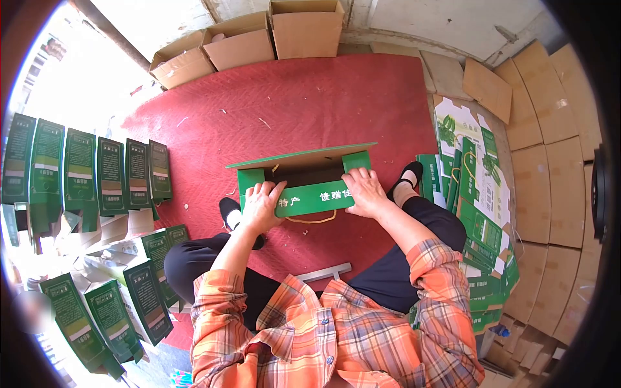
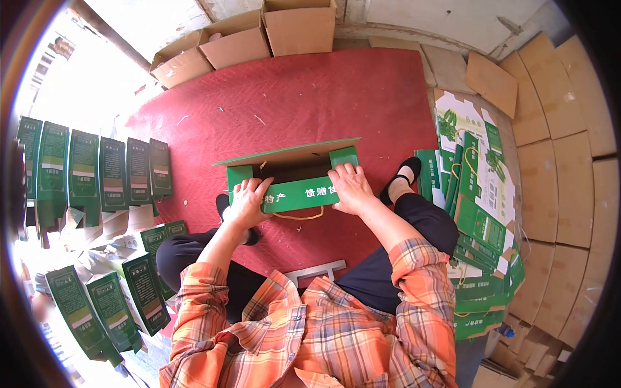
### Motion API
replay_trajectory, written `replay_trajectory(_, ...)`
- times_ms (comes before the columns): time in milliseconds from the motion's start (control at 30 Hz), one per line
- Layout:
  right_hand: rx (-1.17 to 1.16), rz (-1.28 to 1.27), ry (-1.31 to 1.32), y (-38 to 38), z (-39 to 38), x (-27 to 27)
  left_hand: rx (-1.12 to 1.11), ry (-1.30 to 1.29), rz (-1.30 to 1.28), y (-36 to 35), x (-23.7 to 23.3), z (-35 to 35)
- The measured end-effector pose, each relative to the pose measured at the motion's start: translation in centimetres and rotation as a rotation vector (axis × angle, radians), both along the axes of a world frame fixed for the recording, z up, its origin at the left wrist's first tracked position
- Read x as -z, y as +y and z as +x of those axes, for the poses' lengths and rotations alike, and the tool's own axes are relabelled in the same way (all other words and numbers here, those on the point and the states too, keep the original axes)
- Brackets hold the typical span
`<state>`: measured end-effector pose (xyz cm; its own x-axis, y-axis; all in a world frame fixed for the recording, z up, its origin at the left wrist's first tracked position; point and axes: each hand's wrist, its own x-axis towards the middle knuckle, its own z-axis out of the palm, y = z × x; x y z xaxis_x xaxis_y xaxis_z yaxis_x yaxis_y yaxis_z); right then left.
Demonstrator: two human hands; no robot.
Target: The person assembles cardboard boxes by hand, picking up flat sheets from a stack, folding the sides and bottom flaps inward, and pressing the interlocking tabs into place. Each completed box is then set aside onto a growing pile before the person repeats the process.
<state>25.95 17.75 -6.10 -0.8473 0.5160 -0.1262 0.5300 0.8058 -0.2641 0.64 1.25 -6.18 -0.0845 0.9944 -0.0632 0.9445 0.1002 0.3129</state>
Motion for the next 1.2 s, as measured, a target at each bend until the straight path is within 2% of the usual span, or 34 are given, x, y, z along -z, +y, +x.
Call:
replay_trajectory(167, -0.010, -0.003, -0.045, -0.1, 0.1, 0.5, 0.005, 0.014, 0.042, -0.2, 0.3, 0.0)
replay_trajectory(267, -0.031, 0.060, 0.026, -0.4, 0.2, 0.9, 0.047, 0.023, 0.097, -0.6, -0.1, 0.1)
replay_trajectory(333, -0.009, 0.115, -0.042, -0.5, 0.2, 1.3, 0.036, 0.040, 0.102, -1.0, -0.1, 0.4)
replay_trajectory(400, -0.017, 0.083, -0.063, -0.4, 0.4, 1.5, 0.021, 0.120, 0.069, -1.4, -0.1, 0.4)
replay_trajectory(533, -0.036, 0.067, -0.070, -0.4, -0.1, 0.8, 0.040, 0.084, 0.036, -0.9, -1.0, -0.1)
replay_trajectory(633, 0.134, -0.025, -0.067, -0.4, -0.6, -1.4, 0.031, 0.067, 0.026, -0.4, -1.4, -0.1)
replay_trajectory(667, 0.126, -0.022, -0.057, 0.0, -0.5, -2.1, 0.010, 0.043, 0.029, -0.1, -1.5, 0.1)
replay_trajectory(733, 0.229, 0.049, 0.204, 1.2, 0.1, -3.4, -0.111, -0.037, 0.007, 0.4, -1.8, 0.7)
replay_trajectory(833, 0.227, 0.191, 0.621, 3.6, 1.4, -6.4, -0.350, -0.323, 0.058, 0.1, -1.5, -0.2)
replay_trajectory(933, 0.373, 0.158, 0.814, 4.9, 2.5, -8.2, -0.464, -0.446, 0.299, -0.5, -5.8, -2.2)
replay_trajectory(1000, 0.424, 0.116, 0.814, 5.3, 3.0, -8.0, -0.636, -0.674, 0.468, -2.2, -13.8, -2.4)
replay_trajectory(1033, 0.443, 0.091, 0.792, 5.3, 3.1, -7.7, -0.688, -0.707, 0.580, -4.1, -15.4, -4.0)
replay_trajectory(1067, 0.460, 0.064, 0.770, 5.2, 3.0, -7.4, -0.790, -0.891, 0.690, -5.9, -19.5, -3.6)
replay_trajectory(1100, 0.430, 0.072, 0.743, 5.2, 2.9, -7.2, -0.903, -0.802, 0.761, -8.9, -21.7, -5.1)
replay_trajectory(1133, 0.424, 0.067, 0.747, 4.9, 2.8, -7.3, -1.248, -0.496, 0.799, -14.0, -22.7, -8.6)
replay_trajectory(1167, 0.399, 0.058, 0.744, 4.7, 2.5, -7.3, -1.112, -0.648, 1.033, -16.2, -26.1, -8.2)
replay_trajectory(1200, 0.375, 0.050, 0.737, 4.4, 2.2, -7.2, -1.105, -0.661, 1.267, -19.2, -28.6, -9.3)
